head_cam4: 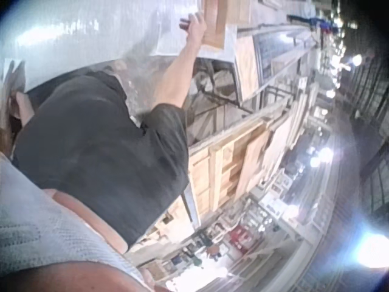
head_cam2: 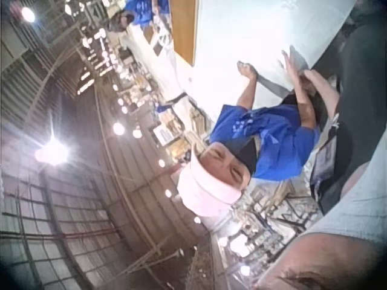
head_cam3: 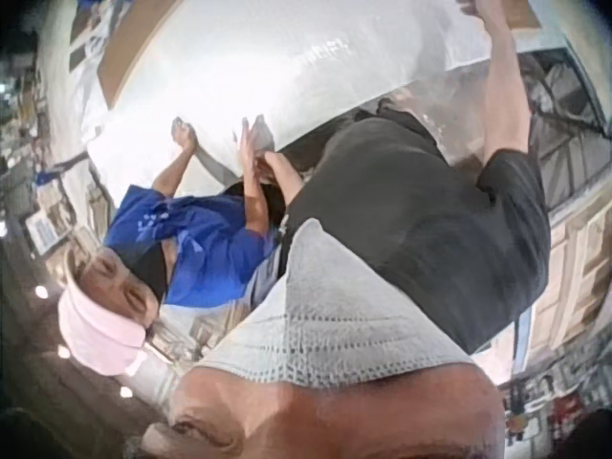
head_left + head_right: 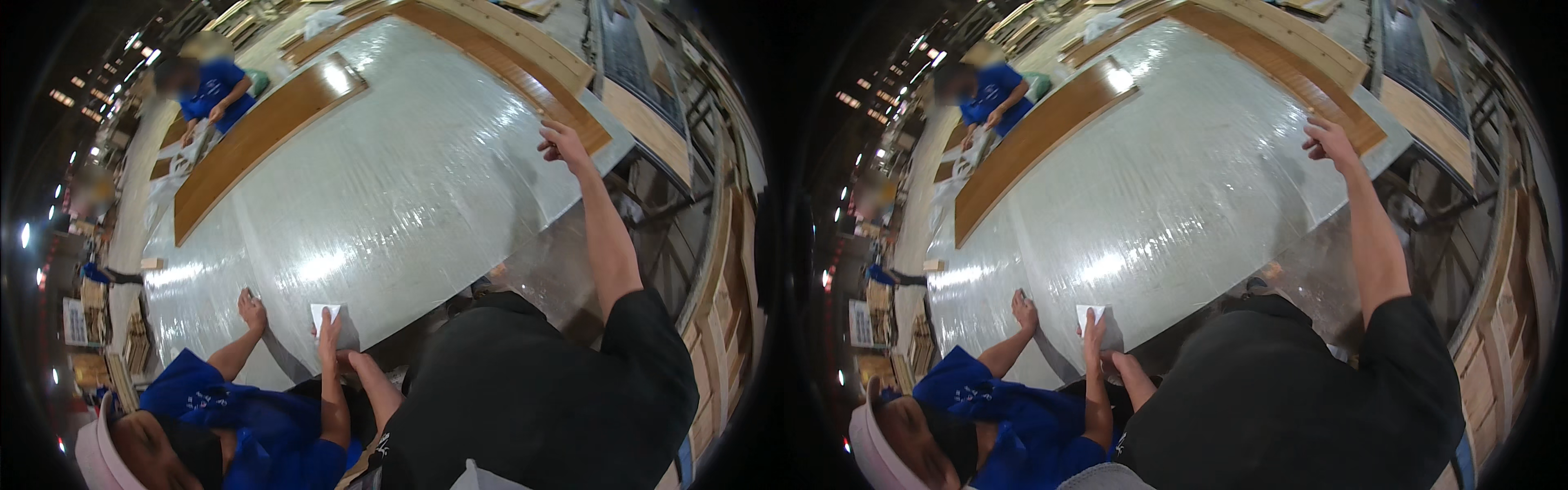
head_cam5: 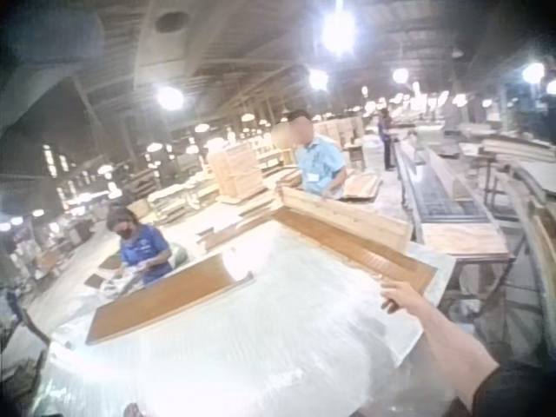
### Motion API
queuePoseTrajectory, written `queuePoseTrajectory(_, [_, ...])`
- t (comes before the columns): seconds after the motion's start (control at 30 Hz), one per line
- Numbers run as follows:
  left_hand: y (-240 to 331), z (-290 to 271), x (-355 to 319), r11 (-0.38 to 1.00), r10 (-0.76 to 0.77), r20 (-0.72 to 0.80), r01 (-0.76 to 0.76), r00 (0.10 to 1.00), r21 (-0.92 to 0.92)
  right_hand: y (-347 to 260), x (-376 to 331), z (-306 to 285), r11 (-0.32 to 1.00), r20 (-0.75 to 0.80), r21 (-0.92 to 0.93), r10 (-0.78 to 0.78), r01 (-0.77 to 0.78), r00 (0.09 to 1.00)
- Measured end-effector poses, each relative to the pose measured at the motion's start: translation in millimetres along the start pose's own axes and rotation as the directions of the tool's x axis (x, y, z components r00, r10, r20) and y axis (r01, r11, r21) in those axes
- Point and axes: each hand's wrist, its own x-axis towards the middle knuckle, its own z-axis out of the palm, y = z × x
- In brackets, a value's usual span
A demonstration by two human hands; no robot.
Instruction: The person repeatedly picks up wooden panels, places them into a wooden jig, and uses a mallet to tap them into place. They then remove the panels and place them on a nearby table. The process is repeated multiple times with different panels.
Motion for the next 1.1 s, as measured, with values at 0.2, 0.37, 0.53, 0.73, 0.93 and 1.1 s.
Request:
queuePoseTrajectory(0.2, [-10.2, 6.2, 6.8, 0.969, -0.068, 0.040, 0.076, 0.997, -0.234, 109.4, -22.3, 25.1, 0.514, 0.073, -0.766, -0.529, 0.387, 0.846])
queuePoseTrajectory(0.37, [-13.1, -3.6, 9.6, 0.918, -0.091, 0.059, 0.107, 0.994, -0.383, 124.9, -92.8, 68.0, 0.279, 0.112, -0.902, -0.588, 0.330, 0.801])
queuePoseTrajectory(0.53, [-11.6, -10.5, 8.6, 0.889, -0.109, 0.069, 0.129, 0.992, -0.440, 119.5, -91.2, 75.8, 0.395, 0.063, -0.848, -0.586, 0.353, 0.808])
queuePoseTrajectory(0.73, [-19.3, -9.0, 15.9, 0.821, -0.136, 0.125, 0.182, 0.983, -0.541, 117.3, -86.4, 62.3, 0.389, 0.056, -0.850, -0.605, 0.356, 0.794])
queuePoseTrajectory(0.93, [-21.6, -4.5, 13.8, 0.731, -0.140, 0.152, 0.206, 0.978, -0.651, 118.9, -86.1, 66.2, 0.350, 0.098, -0.851, -0.627, 0.392, 0.773])
queuePoseTrajectory(1.1, [-20.9, -10.3, 10.9, 0.681, -0.157, 0.148, 0.215, 0.977, -0.700, 116.6, -87.1, 69.0, 0.361, 0.085, -0.866, -0.575, 0.346, 0.814])
